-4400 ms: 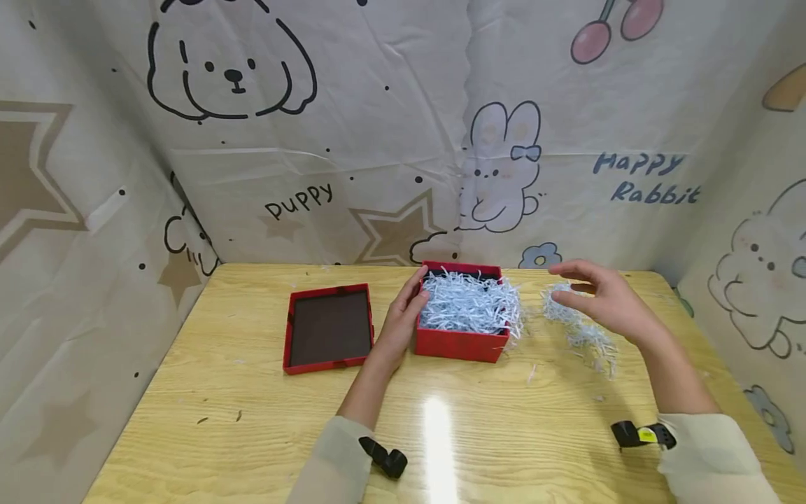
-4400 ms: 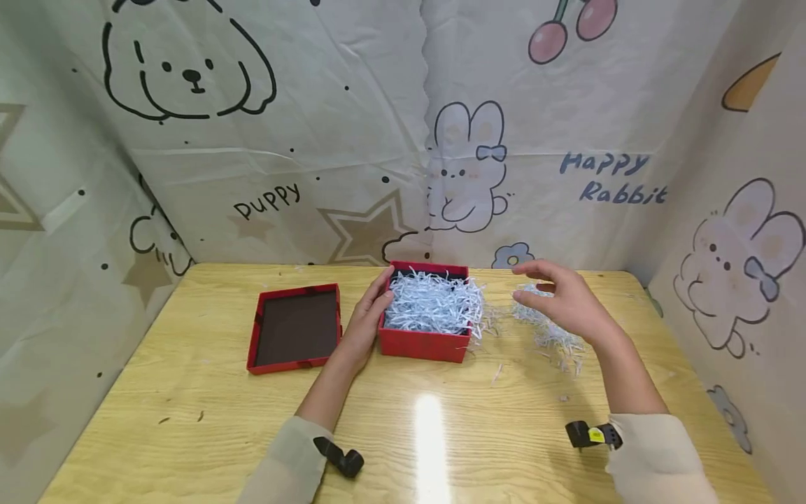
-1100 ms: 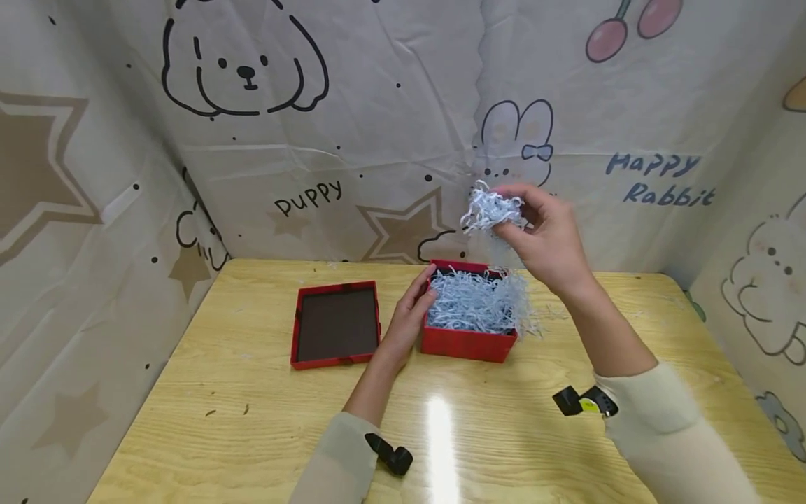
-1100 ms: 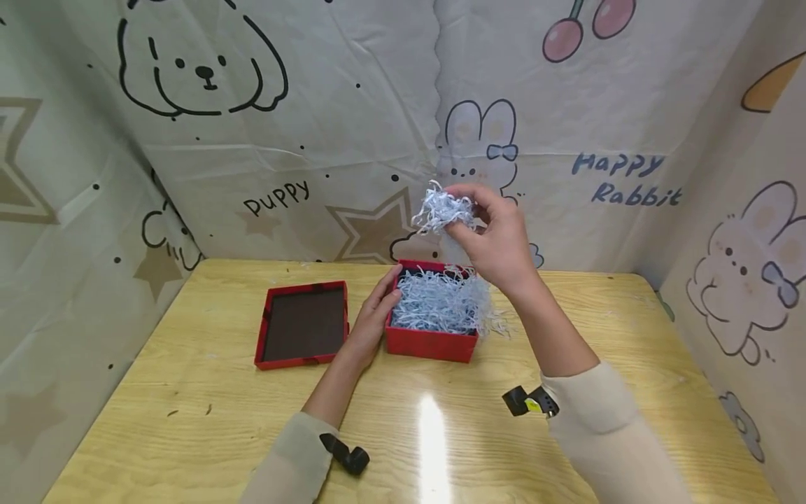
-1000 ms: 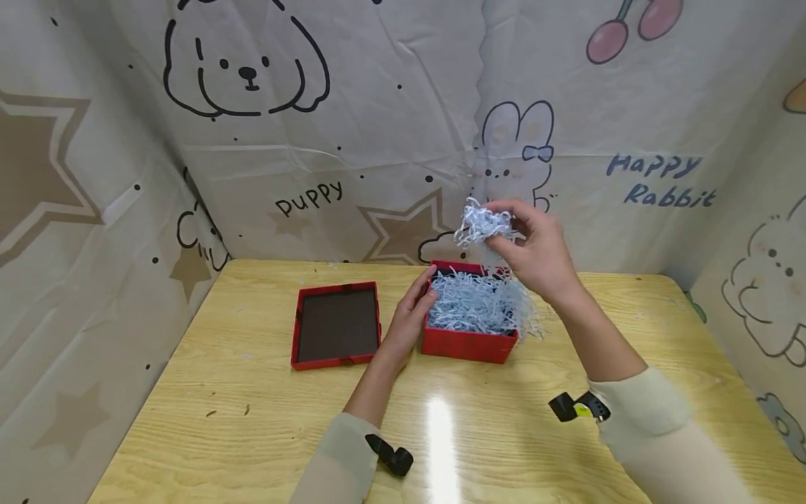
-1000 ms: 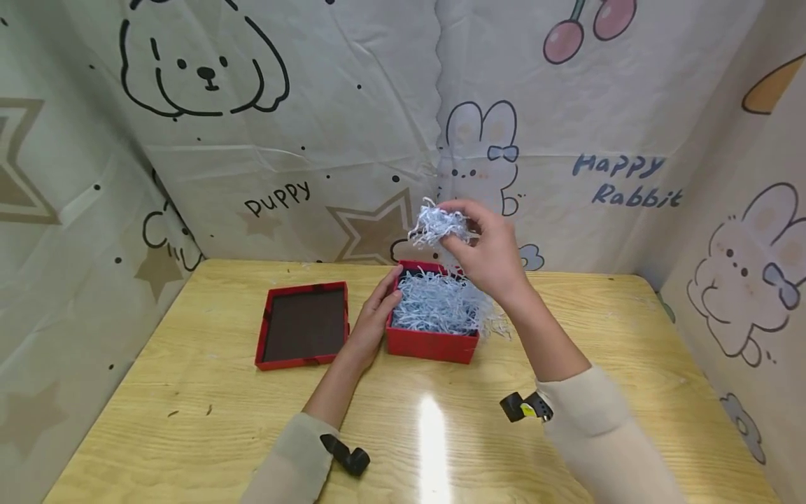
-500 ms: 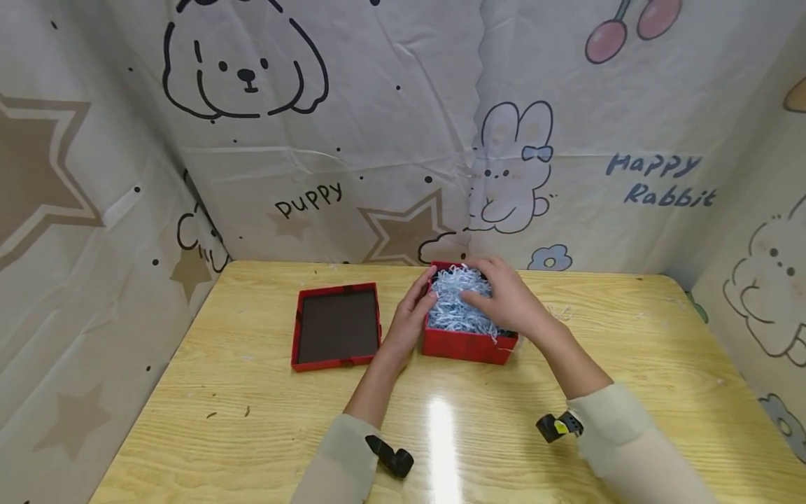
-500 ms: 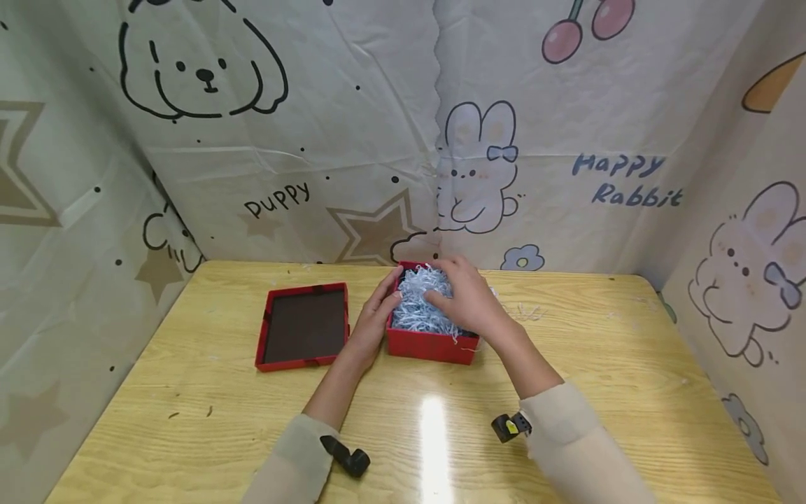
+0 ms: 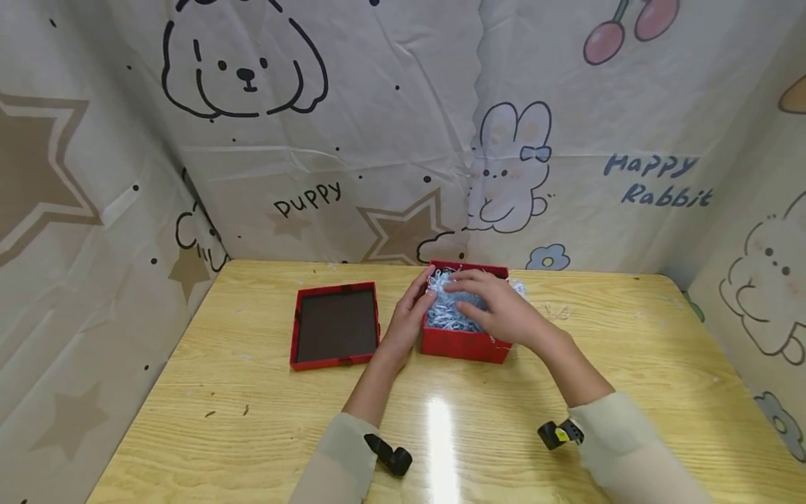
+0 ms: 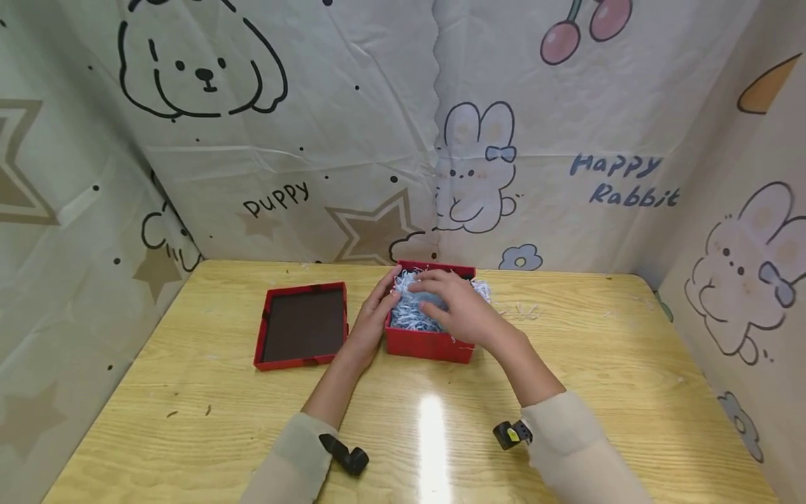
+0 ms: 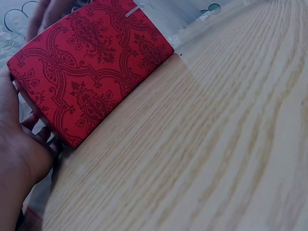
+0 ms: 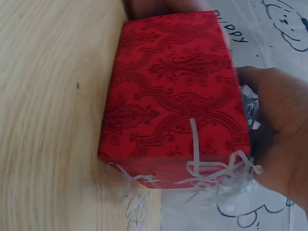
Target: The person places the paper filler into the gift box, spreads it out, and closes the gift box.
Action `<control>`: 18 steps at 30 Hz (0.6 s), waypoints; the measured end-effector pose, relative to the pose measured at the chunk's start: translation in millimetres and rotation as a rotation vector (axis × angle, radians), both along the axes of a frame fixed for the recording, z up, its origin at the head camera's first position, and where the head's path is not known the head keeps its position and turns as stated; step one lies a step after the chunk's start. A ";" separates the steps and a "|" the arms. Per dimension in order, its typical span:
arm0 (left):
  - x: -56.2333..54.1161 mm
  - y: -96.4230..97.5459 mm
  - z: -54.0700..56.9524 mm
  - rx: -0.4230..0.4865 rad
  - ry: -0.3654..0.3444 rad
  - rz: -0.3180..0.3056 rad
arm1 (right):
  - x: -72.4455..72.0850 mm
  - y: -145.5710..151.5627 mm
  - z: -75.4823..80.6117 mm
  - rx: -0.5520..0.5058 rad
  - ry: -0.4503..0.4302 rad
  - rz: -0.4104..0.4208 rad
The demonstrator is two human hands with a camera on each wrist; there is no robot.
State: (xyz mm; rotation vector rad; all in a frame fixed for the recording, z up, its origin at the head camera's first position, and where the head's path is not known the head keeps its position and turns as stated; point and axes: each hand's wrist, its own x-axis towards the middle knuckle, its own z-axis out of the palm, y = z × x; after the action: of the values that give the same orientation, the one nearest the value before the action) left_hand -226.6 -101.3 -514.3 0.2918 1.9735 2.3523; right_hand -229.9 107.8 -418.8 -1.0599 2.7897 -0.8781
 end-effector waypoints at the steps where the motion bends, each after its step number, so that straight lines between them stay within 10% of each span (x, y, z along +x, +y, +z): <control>1: 0.0 0.1 0.4 0.001 0.003 0.001 | -1.3 -1.6 -3.0 0.041 -0.008 0.012; 11: -0.8 1.2 0.9 0.025 0.048 0.017 | -8.0 -19.0 -5.8 0.262 -0.073 -0.008; 18: -1.3 -0.6 -0.2 0.000 0.024 0.009 | -2.5 0.6 1.5 0.010 -0.010 -0.084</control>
State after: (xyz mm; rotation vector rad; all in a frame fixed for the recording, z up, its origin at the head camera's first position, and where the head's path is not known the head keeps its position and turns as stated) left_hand -228.0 -102.0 -514.5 0.3139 1.9897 2.3649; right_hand -232.4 108.4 -417.3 -0.9401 2.8459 -0.8735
